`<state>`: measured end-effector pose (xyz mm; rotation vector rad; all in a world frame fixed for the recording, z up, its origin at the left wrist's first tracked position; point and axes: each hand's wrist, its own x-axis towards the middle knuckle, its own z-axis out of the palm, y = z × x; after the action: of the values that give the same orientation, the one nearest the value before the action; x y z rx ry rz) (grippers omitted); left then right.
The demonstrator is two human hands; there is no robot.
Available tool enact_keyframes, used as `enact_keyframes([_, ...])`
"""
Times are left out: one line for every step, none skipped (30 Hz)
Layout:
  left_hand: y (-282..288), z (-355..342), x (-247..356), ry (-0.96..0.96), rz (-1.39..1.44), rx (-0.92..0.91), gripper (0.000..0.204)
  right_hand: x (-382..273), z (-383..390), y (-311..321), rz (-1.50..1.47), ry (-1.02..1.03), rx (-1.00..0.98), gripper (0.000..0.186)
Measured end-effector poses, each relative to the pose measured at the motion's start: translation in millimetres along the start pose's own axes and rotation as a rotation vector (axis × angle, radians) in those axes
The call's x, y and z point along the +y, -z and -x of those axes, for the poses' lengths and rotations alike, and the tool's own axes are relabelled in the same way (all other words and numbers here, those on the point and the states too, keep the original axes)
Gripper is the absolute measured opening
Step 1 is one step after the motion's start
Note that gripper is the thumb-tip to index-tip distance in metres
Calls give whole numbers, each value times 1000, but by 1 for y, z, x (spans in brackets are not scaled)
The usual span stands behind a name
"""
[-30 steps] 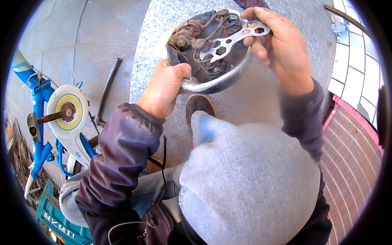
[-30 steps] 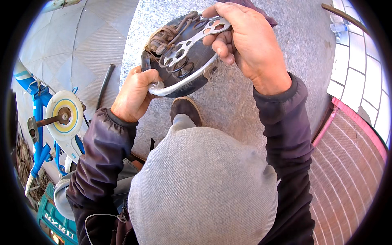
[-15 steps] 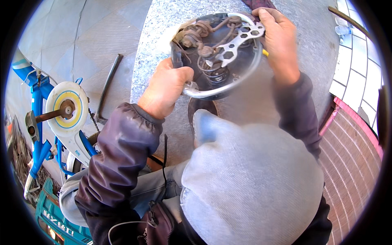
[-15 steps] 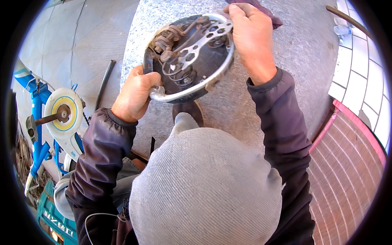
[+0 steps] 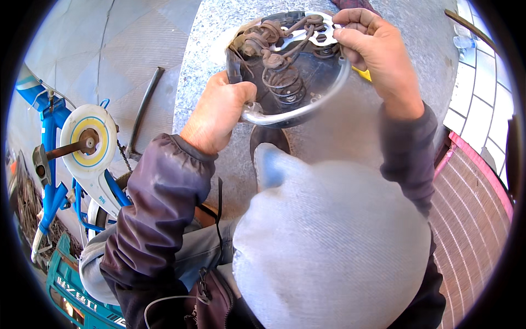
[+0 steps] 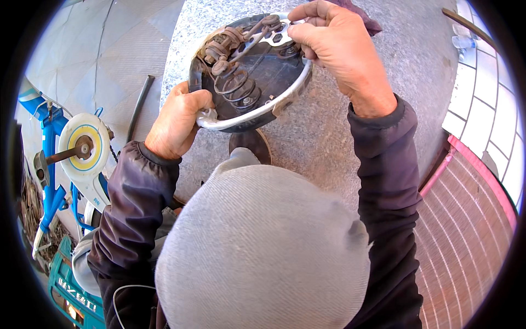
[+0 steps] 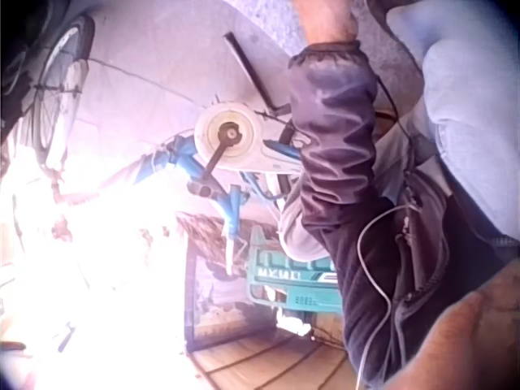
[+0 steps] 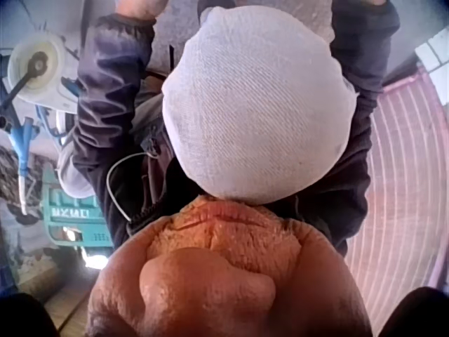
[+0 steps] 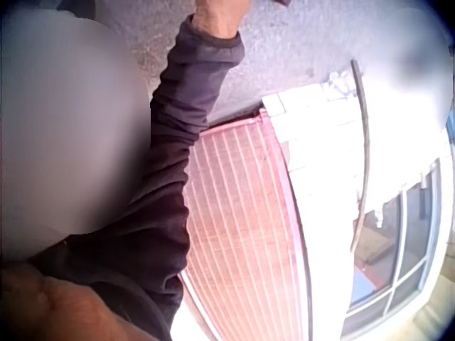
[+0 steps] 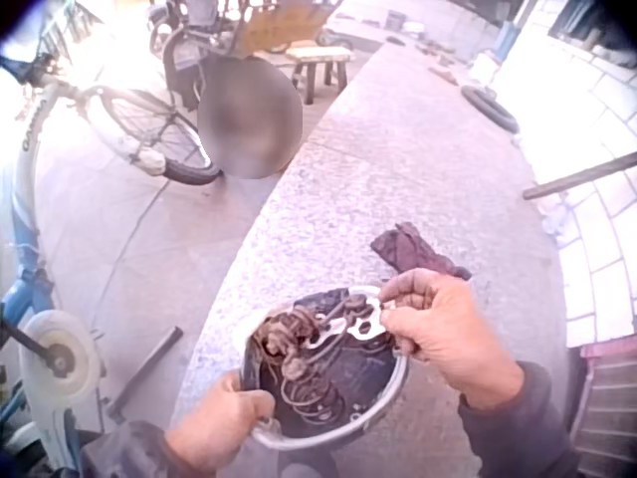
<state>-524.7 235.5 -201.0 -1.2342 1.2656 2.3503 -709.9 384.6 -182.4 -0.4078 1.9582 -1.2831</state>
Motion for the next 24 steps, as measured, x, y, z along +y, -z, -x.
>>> enact_keyframes([-1,0,-1,-6,8,-1,14,0,-1,7,-51,-30,-39,27])
enact_keyframes([-2,-1,-3,-12,16,-1,15,-1,-2,11,-102,-59,-78,30])
enact_keyframes([0,-5,-7,-48,-37,11,16,-8,-3,13,-182,-120,-51,25])
enact_keyframes([4,-8,-14,-82,-89,35,18,-17,-4,11,-266,-183,-36,21])
enact_keyframes([8,-9,-18,-115,-142,58,20,-21,-4,9,-349,-249,-21,17])
enact_keyframes([5,-8,-18,-148,-211,109,22,-20,-2,7,-275,-217,-22,20])
enact_keyframes([1,-7,-16,-181,-280,160,24,-19,0,4,-201,-185,-22,23])
enact_keyframes([-3,-6,-14,-213,-348,211,26,-19,0,0,-126,-152,-23,27])
enact_keyframes([-3,-5,-8,-188,-324,176,28,-20,-1,-3,-156,-115,-16,30])
enact_keyframes([-1,-3,-4,-164,-298,141,30,-21,-2,-3,-182,-128,-21,30])
enact_keyframes([-3,-1,-7,-183,-316,186,30,-22,-3,-3,-207,-142,-26,30])
enact_keyframes([-2,1,-4,-201,-344,213,31,-27,-1,-3,-236,-158,-10,29])
enact_keyframes([-2,-1,-11,-288,-308,240,31,-20,-3,-1,-292,-100,-67,28])
enact_keyframes([-1,-7,-24,-375,-273,267,32,-13,-1,2,-356,-51,-112,26])
enact_keyframes([-5,-11,-29,-464,-234,293,32,-7,1,-3,-196,-29,-44,31])
enact_keyframes([-4,-11,-28,-422,-199,288,33,-2,1,-7,-38,-5,27,36])
enact_keyframes([-3,-9,-23,-379,-164,280,33,3,-1,-8,-101,8,-3,42])
enact_keyframes([0,-7,-18,-335,-131,261,33,3,-1,-8,-172,-14,-14,42])
enact_keyframes([5,-6,-18,-294,-165,245,34,4,-1,-5,-244,-37,-22,43])
enact_keyframes([5,-9,-24,-312,-151,235,34,4,0,-3,-318,-60,-29,43])
enact_keyframes([2,-12,-28,-335,-137,221,34,3,3,-2,-304,-49,-14,44])
enact_keyframes([-3,-14,-28,-356,-123,207,34,2,7,-3,-291,-39,2,45])
enact_keyframes([-6,-9,-26,-349,-183,244,34,2,10,-3,-278,-29,20,45])
enact_keyframes([-8,-11,-27,-368,-199,251,35,4,13,-3,-275,-16,25,46])
